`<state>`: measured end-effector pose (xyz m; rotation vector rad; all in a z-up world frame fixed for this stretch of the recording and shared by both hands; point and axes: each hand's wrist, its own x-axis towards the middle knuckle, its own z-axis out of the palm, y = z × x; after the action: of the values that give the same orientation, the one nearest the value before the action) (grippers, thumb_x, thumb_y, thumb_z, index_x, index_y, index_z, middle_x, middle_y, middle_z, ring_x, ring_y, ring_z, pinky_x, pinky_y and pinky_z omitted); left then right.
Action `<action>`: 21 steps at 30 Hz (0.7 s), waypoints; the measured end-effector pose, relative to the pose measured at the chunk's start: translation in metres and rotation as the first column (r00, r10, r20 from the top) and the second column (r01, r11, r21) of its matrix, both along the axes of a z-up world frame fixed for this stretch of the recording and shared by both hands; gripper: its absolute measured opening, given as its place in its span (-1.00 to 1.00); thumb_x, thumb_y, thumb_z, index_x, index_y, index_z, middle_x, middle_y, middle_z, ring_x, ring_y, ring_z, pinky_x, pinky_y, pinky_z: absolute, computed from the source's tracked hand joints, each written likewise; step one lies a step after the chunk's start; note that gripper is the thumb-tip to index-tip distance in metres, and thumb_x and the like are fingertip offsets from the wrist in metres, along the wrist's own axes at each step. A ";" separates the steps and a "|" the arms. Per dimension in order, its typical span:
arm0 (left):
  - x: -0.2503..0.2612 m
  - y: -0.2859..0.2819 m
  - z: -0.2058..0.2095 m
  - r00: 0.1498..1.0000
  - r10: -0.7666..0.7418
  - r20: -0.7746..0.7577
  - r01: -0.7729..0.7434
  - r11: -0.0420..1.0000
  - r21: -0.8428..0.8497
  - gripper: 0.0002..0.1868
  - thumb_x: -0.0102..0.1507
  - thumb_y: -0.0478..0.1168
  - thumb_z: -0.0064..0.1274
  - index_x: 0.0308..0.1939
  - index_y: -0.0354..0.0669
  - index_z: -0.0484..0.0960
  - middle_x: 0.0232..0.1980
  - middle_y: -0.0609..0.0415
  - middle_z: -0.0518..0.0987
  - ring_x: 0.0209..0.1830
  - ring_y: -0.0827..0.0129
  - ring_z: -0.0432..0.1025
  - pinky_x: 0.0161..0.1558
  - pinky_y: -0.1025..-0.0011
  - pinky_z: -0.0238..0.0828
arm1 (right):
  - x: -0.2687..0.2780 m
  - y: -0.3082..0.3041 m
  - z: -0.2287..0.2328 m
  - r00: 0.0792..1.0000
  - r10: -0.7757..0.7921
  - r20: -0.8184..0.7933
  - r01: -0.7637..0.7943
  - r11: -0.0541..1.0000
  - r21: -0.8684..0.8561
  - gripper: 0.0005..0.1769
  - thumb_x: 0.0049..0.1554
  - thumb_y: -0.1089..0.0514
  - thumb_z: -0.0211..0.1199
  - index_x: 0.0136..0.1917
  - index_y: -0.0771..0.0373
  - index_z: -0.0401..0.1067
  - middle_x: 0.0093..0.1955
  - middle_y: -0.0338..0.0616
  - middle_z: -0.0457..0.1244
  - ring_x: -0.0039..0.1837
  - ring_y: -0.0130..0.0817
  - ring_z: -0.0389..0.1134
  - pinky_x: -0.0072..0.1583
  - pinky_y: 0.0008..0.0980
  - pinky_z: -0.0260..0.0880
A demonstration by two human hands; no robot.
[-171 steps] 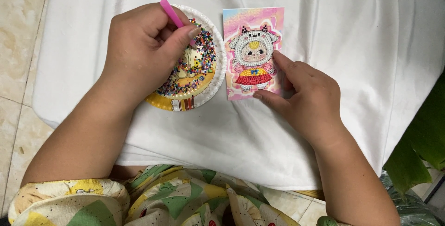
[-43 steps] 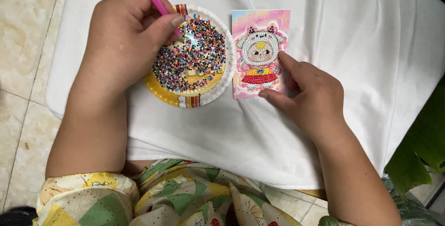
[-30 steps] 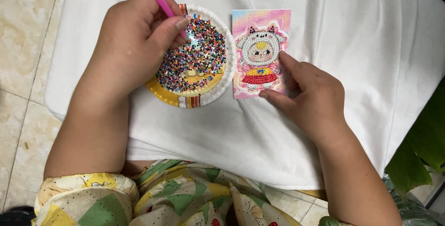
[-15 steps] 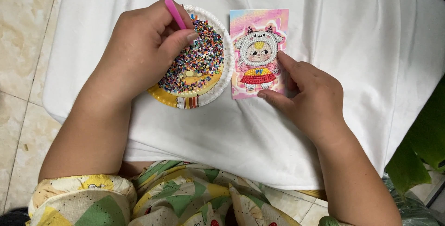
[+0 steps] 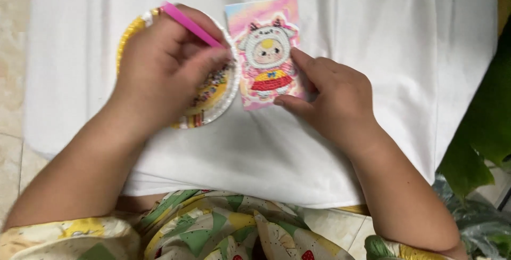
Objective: Using a specialized pen tool to pick up small colorful beads and place them onto a sticky patterned canvas.
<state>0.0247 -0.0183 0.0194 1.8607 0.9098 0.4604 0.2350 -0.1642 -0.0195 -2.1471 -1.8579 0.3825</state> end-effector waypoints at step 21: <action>0.061 -0.020 -0.041 0.886 -0.462 0.033 0.426 0.841 0.332 -0.87 0.26 -0.42 -0.05 -0.13 -0.22 0.40 -0.21 -0.02 0.47 -0.25 0.14 0.37 -0.22 0.30 0.23 | 0.004 0.006 0.001 0.995 0.024 -0.100 -0.031 0.997 -0.066 -0.26 -0.08 -0.20 0.38 0.31 -0.07 0.23 -0.20 -0.34 0.27 -0.14 -0.28 0.28 -0.24 -0.24 0.18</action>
<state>0.0859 -0.0388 -0.0212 2.2344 0.3107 0.4301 0.2389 -0.1579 -0.0184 -2.1068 -1.8460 0.5553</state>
